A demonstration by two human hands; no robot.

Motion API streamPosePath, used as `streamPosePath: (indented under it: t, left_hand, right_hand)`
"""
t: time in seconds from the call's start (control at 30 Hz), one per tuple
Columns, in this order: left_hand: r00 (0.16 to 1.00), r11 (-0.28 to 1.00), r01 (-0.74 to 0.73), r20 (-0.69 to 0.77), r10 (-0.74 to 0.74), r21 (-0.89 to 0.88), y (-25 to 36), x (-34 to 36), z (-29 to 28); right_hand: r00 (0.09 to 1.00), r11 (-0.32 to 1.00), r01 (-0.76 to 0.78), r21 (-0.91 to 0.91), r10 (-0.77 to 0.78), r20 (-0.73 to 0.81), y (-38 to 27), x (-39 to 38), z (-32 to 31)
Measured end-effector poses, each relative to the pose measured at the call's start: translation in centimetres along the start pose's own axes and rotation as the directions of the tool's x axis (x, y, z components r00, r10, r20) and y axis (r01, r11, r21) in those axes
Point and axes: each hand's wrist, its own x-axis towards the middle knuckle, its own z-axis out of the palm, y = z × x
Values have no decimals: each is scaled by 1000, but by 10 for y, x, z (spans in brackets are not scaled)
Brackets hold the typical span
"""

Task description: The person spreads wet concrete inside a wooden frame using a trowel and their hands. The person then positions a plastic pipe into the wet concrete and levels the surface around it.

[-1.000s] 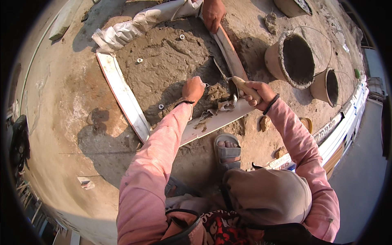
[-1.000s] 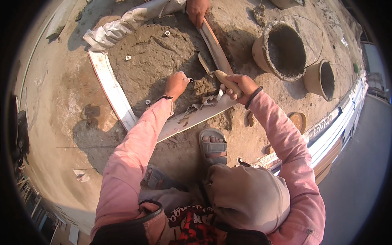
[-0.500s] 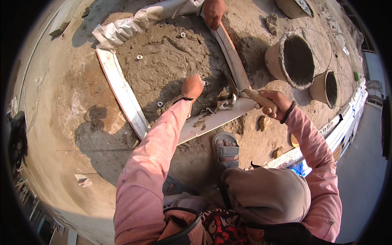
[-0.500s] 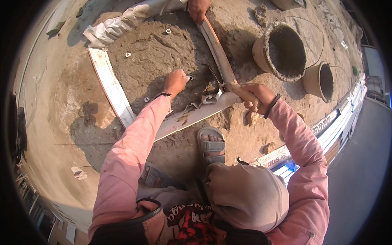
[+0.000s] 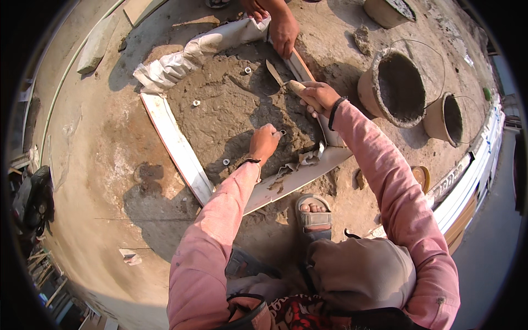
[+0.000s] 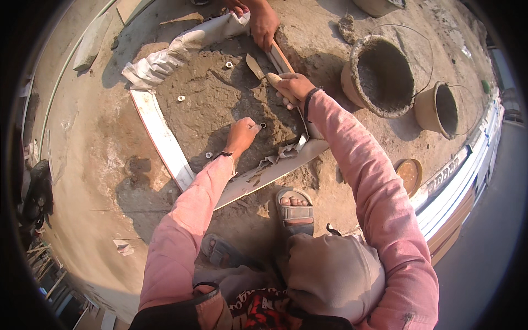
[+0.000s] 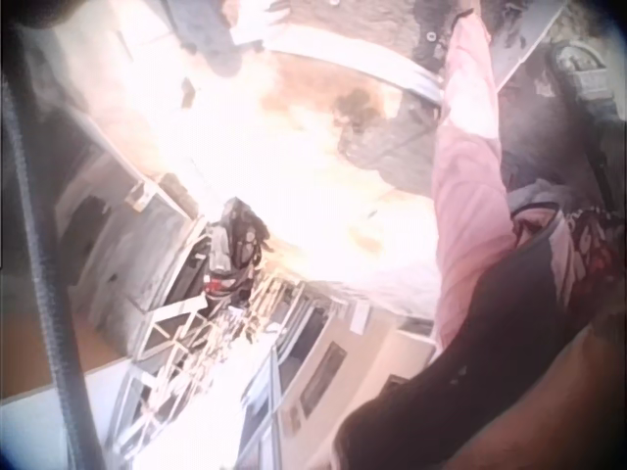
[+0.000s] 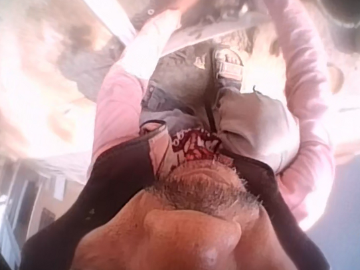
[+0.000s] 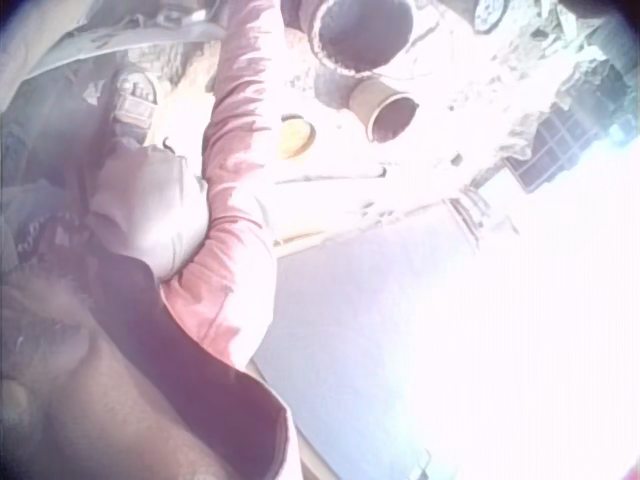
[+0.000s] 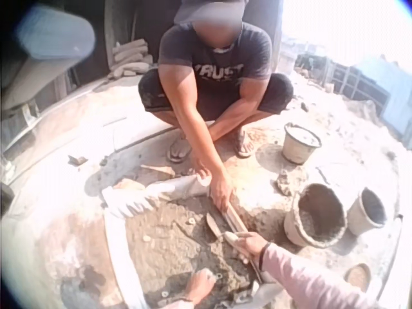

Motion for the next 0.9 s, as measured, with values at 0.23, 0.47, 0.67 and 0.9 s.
streamPosePath:
  t: [0.23,0.47,0.67,0.9]
  left_hand:
    - [994,999,-46,103,47,-8,5,-47,-42]
    - [937,997,-9,348,-17,73,39,-158,-145]
    - [918,976,118,354,-178,184,124,-276,-239]
    - [969,983,86,216,-120,161,127,-345,-246]
  right_hand:
    - [995,992,66,-103,-59,77,-13,24,8]
    - [985,985,115,-130,-130,-111,-11,63,27]
    - [975,988,134,-75,-145,-168,0,41,19]
    - [985,987,161,22,-162,52,-13,45,25]
